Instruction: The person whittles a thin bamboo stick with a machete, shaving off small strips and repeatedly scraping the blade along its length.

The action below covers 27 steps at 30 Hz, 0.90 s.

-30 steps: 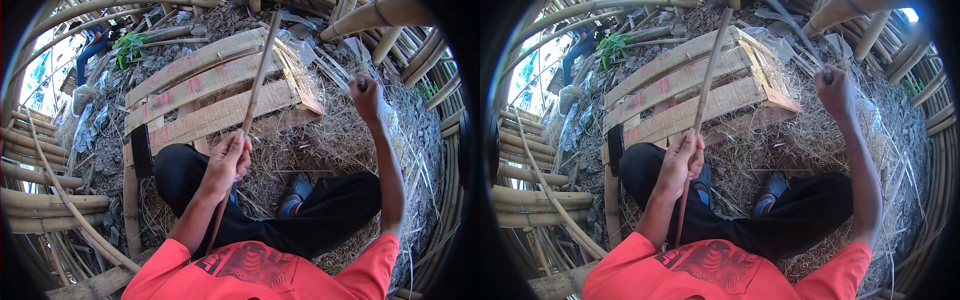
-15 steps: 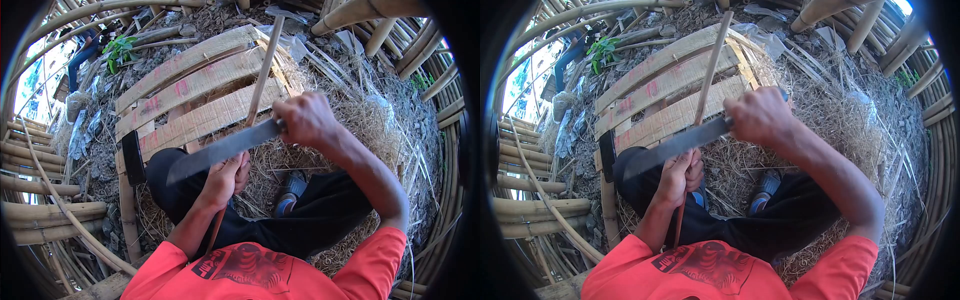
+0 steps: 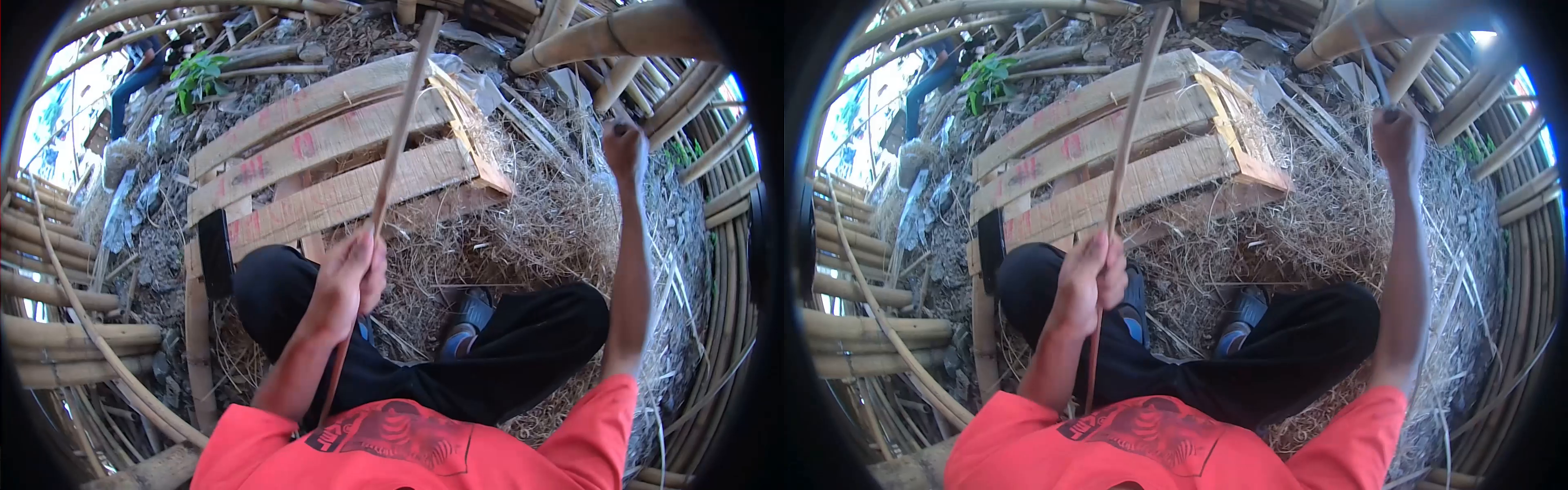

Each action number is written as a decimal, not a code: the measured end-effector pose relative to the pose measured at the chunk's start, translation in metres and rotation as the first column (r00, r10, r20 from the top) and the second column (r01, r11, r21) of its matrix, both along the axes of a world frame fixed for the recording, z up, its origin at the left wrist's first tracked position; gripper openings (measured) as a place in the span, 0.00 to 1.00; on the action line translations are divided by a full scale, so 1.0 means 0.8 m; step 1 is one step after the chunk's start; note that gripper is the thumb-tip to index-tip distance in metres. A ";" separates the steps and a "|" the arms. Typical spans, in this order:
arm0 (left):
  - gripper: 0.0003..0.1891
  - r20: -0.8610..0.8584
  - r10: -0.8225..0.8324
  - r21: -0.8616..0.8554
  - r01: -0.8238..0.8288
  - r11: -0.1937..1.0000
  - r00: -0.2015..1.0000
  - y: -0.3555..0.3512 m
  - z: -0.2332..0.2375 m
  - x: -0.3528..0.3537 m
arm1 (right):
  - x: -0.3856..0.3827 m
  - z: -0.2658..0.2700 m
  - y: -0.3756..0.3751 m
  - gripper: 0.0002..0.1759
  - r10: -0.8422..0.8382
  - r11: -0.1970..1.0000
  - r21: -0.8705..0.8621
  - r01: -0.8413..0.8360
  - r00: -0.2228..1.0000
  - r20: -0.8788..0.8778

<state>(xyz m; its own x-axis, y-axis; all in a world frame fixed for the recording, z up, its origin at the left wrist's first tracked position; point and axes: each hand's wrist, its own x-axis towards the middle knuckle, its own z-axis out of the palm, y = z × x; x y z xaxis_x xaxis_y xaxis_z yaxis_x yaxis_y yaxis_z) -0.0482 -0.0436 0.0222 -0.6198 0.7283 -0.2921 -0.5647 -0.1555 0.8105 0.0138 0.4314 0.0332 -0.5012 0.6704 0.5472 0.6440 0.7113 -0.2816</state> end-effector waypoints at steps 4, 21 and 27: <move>0.18 -0.099 -0.040 0.017 0.042 0.999 0.994 0.008 -0.004 -0.004 | -0.002 -0.028 -0.073 0.12 0.209 0.969 -0.144 -0.200 0.976 0.056; 0.18 0.036 -0.042 -0.069 0.044 0.997 0.998 0.027 -0.020 0.017 | -0.028 0.004 -0.283 0.07 0.810 0.537 -0.210 -0.817 0.429 0.399; 0.16 -0.361 0.097 -0.202 -0.179 0.963 0.928 0.030 -0.032 0.029 | -0.048 -0.003 -0.267 0.09 0.725 0.636 -0.191 -0.747 0.496 0.478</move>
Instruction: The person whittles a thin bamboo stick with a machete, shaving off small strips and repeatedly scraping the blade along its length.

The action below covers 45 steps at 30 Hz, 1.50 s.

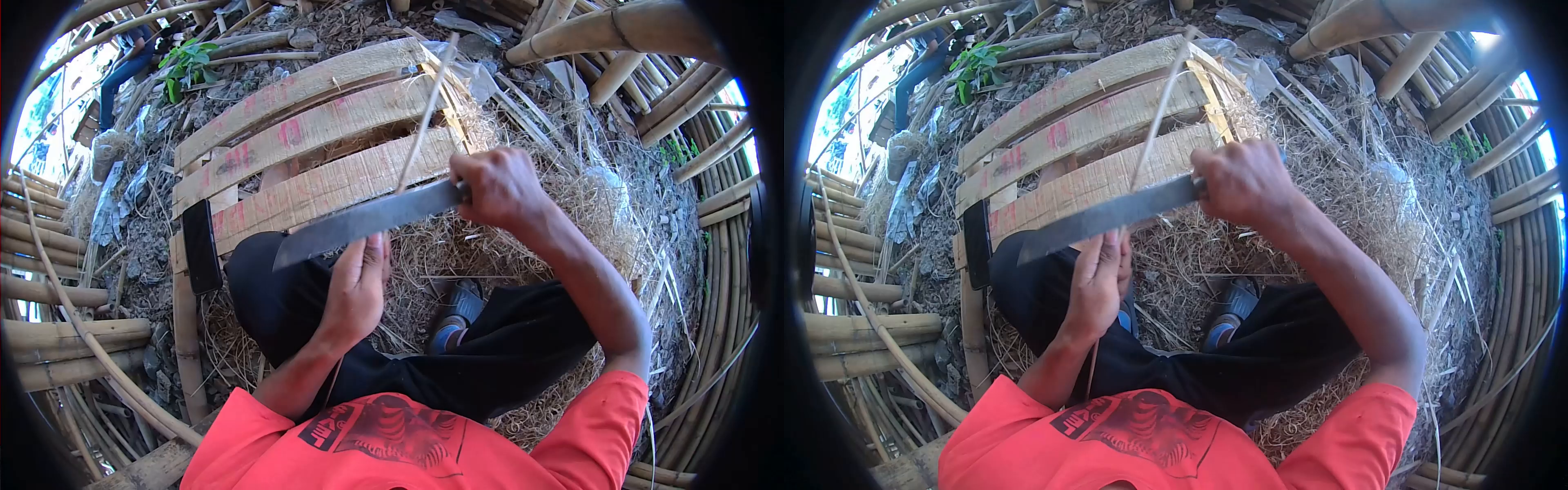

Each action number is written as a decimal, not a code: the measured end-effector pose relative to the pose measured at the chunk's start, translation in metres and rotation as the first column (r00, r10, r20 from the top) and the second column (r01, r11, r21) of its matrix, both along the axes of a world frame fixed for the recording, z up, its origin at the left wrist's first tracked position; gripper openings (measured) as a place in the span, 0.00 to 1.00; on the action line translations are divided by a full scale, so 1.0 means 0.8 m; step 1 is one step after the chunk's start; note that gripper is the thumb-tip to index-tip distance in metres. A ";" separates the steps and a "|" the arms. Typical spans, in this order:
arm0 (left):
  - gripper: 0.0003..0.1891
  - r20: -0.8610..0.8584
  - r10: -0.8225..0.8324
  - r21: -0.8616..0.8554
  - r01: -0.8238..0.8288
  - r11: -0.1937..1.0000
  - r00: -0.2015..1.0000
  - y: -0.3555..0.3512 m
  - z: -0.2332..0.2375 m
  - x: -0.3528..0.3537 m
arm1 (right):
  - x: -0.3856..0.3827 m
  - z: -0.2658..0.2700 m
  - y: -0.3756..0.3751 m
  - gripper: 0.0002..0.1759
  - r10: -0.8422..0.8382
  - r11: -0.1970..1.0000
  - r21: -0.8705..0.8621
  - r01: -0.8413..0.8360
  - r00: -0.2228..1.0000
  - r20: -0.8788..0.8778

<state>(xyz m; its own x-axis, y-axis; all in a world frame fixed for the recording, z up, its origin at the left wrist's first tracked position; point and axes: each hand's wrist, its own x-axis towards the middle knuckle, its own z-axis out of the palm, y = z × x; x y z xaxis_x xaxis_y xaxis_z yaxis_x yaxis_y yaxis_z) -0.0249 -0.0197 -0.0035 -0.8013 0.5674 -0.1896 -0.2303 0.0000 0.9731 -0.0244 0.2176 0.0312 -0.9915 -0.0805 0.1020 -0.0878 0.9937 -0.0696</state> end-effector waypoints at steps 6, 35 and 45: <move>0.15 -0.023 0.007 -0.024 -0.007 1.000 1.000 -0.003 -0.001 -0.001 | -0.025 0.022 0.085 0.10 -0.401 0.913 0.057 0.403 0.915 -0.046; 0.15 -0.295 -0.059 -0.206 -0.004 0.978 0.954 -0.021 -0.001 0.009 | -0.018 0.020 0.057 0.09 -0.360 0.930 0.081 0.358 0.933 0.020; 0.18 0.214 -0.148 0.063 0.137 0.989 0.966 -0.017 0.002 0.001 | 0.018 -0.023 0.200 0.13 -0.628 0.691 -0.542 0.479 0.769 -0.119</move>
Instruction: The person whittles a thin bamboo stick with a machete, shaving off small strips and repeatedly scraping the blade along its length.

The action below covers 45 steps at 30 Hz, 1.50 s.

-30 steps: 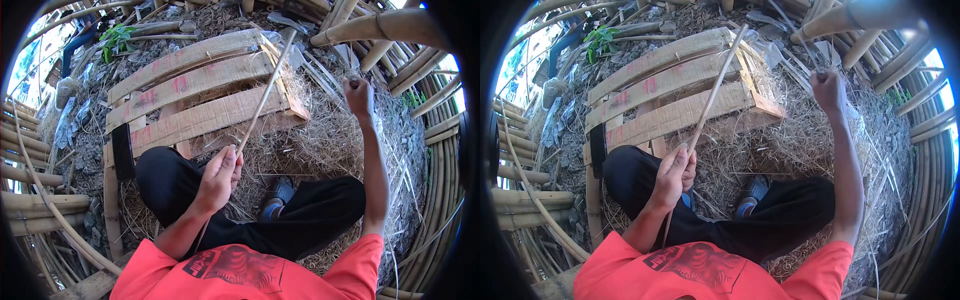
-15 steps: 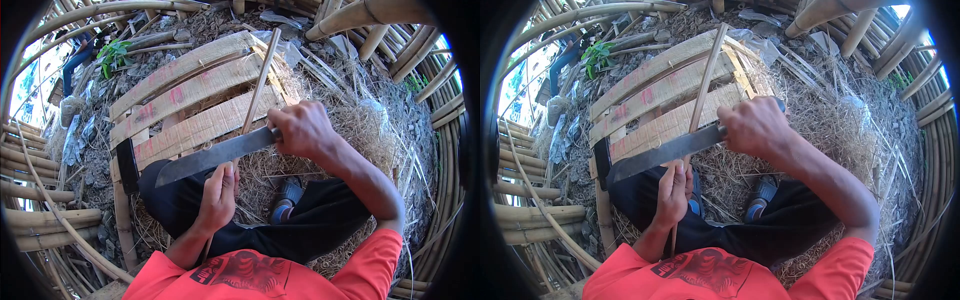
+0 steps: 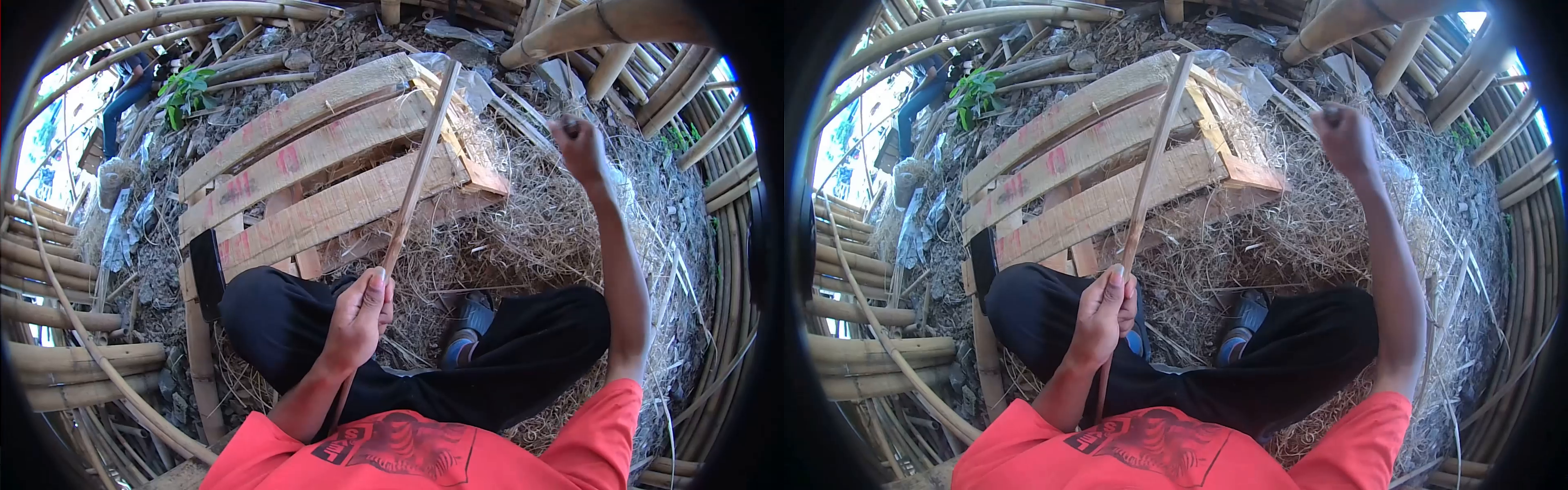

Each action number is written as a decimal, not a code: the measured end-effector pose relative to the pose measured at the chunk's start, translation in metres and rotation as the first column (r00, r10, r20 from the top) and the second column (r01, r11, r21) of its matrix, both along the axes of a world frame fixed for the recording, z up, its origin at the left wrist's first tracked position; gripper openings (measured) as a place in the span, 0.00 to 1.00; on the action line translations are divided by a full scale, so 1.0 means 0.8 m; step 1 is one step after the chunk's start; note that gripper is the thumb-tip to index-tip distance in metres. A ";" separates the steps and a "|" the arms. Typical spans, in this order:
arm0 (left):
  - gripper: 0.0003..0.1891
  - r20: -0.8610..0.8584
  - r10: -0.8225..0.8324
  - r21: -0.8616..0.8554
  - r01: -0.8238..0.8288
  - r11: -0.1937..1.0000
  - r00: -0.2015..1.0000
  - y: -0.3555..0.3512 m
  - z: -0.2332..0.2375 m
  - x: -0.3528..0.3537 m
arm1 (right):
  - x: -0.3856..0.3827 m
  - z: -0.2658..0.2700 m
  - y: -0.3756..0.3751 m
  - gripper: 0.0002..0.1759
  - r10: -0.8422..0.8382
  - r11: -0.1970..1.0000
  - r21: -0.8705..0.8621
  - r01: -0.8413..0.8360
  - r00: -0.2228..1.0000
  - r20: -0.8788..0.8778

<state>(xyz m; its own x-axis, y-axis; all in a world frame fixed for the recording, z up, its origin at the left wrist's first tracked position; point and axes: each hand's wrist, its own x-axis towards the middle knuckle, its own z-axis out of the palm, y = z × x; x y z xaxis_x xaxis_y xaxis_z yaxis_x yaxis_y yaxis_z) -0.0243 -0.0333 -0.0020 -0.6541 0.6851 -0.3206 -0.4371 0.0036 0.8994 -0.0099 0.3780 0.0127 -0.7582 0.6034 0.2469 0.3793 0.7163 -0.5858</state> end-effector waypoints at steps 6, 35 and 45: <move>0.22 -0.102 0.034 -0.018 -0.036 0.999 0.994 0.009 0.002 0.000 | 0.001 0.044 -0.160 0.02 0.625 0.715 0.293 -0.635 0.768 0.139; 0.21 0.078 -0.056 0.102 0.048 0.994 0.995 0.008 0.001 0.005 | 0.006 0.035 -0.124 0.06 0.453 0.880 0.183 -0.438 0.891 -0.043; 0.21 -0.057 -0.056 0.082 0.061 0.995 0.997 -0.003 -0.005 0.017 | -0.003 0.044 -0.193 0.04 0.469 0.731 0.301 -0.612 0.771 0.430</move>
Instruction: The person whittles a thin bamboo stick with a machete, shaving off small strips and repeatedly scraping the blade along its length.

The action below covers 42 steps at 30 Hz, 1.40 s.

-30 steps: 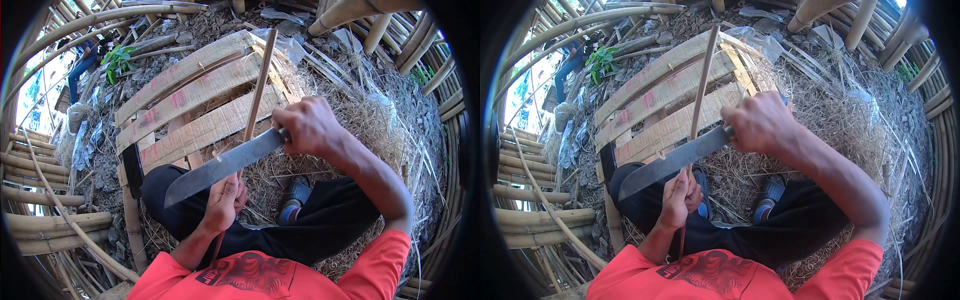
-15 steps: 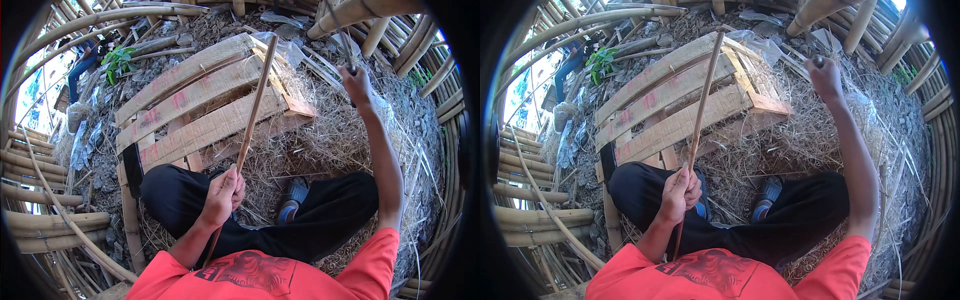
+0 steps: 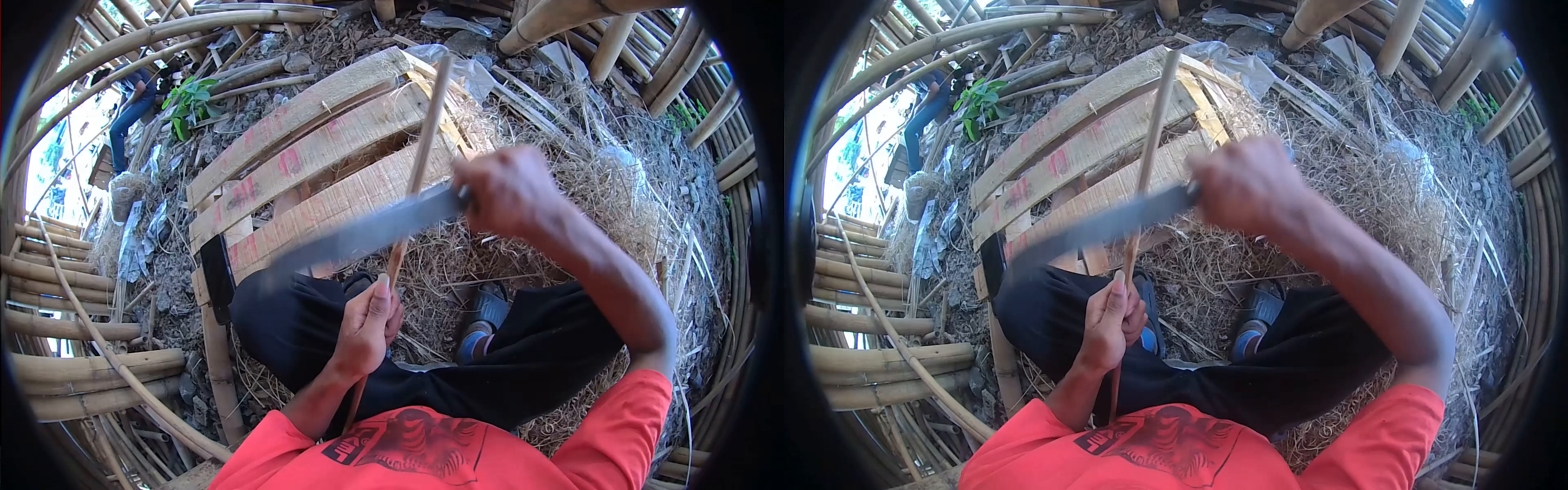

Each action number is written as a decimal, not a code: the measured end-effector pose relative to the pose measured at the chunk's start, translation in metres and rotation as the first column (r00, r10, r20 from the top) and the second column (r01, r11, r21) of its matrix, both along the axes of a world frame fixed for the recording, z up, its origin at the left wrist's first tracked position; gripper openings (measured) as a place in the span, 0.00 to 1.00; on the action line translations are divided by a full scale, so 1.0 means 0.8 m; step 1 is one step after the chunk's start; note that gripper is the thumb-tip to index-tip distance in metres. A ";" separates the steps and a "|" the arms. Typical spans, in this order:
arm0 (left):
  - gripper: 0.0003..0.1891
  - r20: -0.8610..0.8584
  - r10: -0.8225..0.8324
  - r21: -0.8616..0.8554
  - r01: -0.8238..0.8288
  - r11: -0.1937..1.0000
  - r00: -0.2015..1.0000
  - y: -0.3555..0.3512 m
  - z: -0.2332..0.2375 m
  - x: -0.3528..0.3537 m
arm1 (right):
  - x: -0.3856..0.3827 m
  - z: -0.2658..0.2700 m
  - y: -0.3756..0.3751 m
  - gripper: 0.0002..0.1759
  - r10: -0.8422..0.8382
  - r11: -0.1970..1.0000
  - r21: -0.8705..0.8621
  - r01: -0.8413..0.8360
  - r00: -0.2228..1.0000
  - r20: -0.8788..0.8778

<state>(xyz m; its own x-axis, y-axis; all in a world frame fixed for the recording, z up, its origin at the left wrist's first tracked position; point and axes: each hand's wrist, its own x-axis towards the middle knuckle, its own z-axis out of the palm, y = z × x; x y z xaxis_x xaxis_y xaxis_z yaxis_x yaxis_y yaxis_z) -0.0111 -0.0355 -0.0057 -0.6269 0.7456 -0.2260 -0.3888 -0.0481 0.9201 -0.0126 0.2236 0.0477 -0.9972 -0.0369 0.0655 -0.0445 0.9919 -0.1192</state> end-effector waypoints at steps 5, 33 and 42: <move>0.20 -0.001 0.025 -0.076 -0.025 0.997 1.000 0.000 -0.006 -0.002 | -0.038 -0.029 0.119 0.14 -0.403 0.911 -0.013 0.411 0.884 -0.236; 0.20 0.169 -0.140 0.024 0.138 0.990 0.976 -0.008 0.003 0.003 | -0.033 -0.019 0.164 0.16 -0.532 0.840 -0.288 0.459 0.802 -0.273; 0.18 0.036 0.079 -0.114 -0.074 0.991 0.996 0.007 -0.009 -0.012 | 0.003 -0.030 0.121 0.12 -0.441 0.840 -0.451 0.303 0.865 -0.239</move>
